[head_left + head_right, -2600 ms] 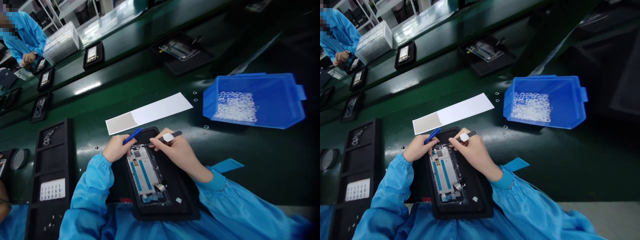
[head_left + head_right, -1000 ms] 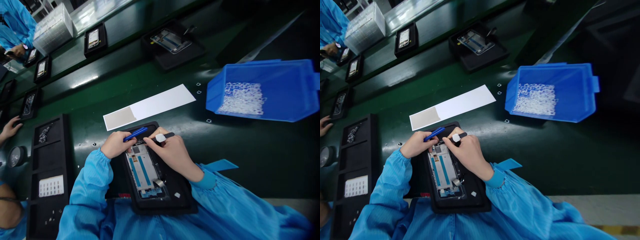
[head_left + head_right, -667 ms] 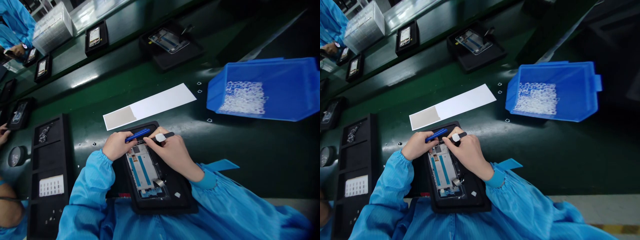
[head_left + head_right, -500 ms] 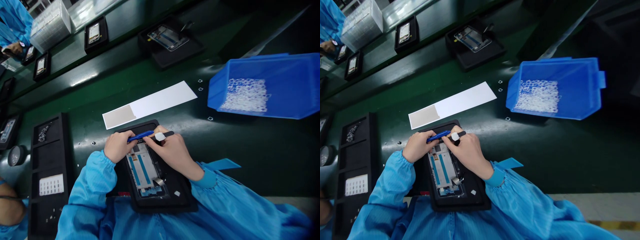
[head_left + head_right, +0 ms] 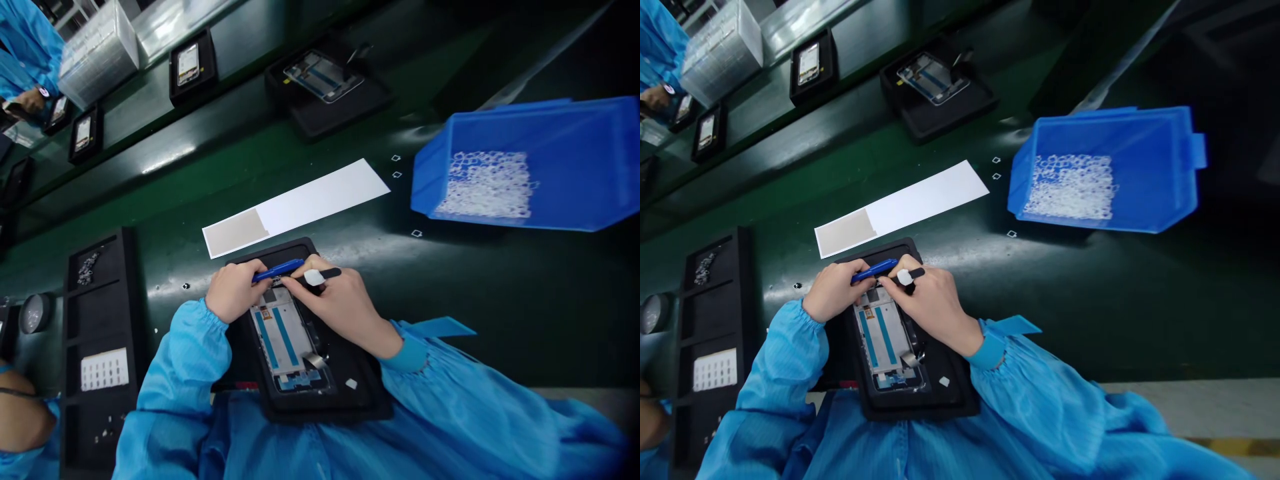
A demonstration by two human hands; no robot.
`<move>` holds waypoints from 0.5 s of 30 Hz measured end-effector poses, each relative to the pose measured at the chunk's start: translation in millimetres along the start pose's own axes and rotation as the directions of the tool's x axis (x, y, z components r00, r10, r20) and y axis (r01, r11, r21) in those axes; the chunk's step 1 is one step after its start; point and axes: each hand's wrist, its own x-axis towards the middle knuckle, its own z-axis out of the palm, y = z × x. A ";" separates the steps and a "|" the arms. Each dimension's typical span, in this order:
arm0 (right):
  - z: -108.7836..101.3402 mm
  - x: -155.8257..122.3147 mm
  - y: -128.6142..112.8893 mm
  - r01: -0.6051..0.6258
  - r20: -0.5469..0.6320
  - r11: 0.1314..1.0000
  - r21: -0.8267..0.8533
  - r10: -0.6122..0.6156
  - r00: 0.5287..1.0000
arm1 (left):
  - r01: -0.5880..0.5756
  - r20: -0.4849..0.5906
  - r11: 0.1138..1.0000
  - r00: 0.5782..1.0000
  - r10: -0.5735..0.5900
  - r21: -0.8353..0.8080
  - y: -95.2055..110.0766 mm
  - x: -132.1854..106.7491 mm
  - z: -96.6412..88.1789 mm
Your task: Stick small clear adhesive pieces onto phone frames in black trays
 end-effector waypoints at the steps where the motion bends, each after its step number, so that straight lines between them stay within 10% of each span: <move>1: 0.0 -0.1 -0.3 0.004 0.000 1.000 0.008 -0.004 1.000 | -0.002 0.001 1.000 1.000 0.002 -0.004 -0.3 0.3 -0.1; 15: 5.8 -0.7 2.4 0.076 -0.042 0.996 -0.048 -0.078 0.996 | -0.027 0.013 0.998 1.000 0.028 -0.065 -5.3 3.3 -0.7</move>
